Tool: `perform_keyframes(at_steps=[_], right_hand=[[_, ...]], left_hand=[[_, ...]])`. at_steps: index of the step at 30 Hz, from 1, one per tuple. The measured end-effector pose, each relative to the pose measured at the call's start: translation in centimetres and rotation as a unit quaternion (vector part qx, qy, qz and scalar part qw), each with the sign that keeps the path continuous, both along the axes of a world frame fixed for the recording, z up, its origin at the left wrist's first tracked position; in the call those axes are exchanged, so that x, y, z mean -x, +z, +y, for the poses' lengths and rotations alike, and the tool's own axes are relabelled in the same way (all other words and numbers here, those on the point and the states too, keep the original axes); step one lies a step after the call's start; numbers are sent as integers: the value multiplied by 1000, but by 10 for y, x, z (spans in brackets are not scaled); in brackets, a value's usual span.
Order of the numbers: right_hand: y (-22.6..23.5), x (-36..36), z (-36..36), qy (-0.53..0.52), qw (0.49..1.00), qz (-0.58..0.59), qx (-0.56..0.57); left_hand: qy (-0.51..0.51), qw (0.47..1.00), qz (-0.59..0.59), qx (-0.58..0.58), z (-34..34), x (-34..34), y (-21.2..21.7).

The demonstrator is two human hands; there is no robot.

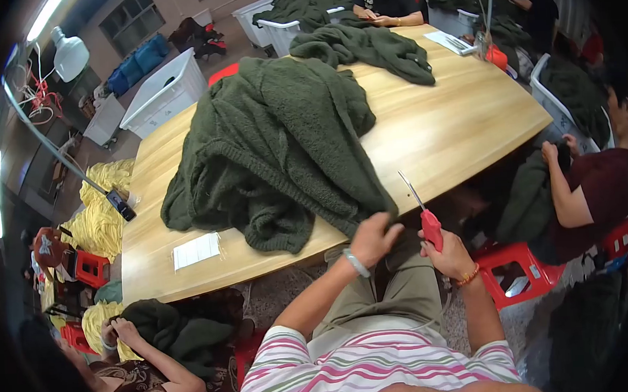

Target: Trimming loose threads from green fabric garments using scissors.

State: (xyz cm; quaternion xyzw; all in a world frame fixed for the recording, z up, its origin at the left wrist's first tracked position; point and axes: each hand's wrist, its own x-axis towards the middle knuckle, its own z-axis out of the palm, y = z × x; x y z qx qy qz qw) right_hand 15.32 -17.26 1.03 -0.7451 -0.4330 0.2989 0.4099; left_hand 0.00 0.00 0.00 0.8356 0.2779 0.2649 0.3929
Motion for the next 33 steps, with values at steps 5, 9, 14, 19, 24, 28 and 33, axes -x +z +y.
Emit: perform_keyframes(at_steps=[5,9,14,19,24,28,33], right_hand=[[-2,-3,7,-36,999,9,8],[-3,2,21,-10,1000,25,-10],[-10,-8,24,13,1000,5,2],[-19,-14,16,-12,1000,17,10],[-18,-18,6,-32,998,41,19],[-19,-23,2,-64,997,48,0],[-8,-29,-11,-90,994,56,-15]], left_hand=[[213,901,-371,77,128,44,38],[542,779,-313,3,292,148,13],[483,815,-270,172,341,161,41],[403,838,-368,-27,370,126,90],[151,937,-176,-262,267,-24,138],[-226,901,75,-363,153,-84,74],[-339,904,149,-215,102,-64,-7]])
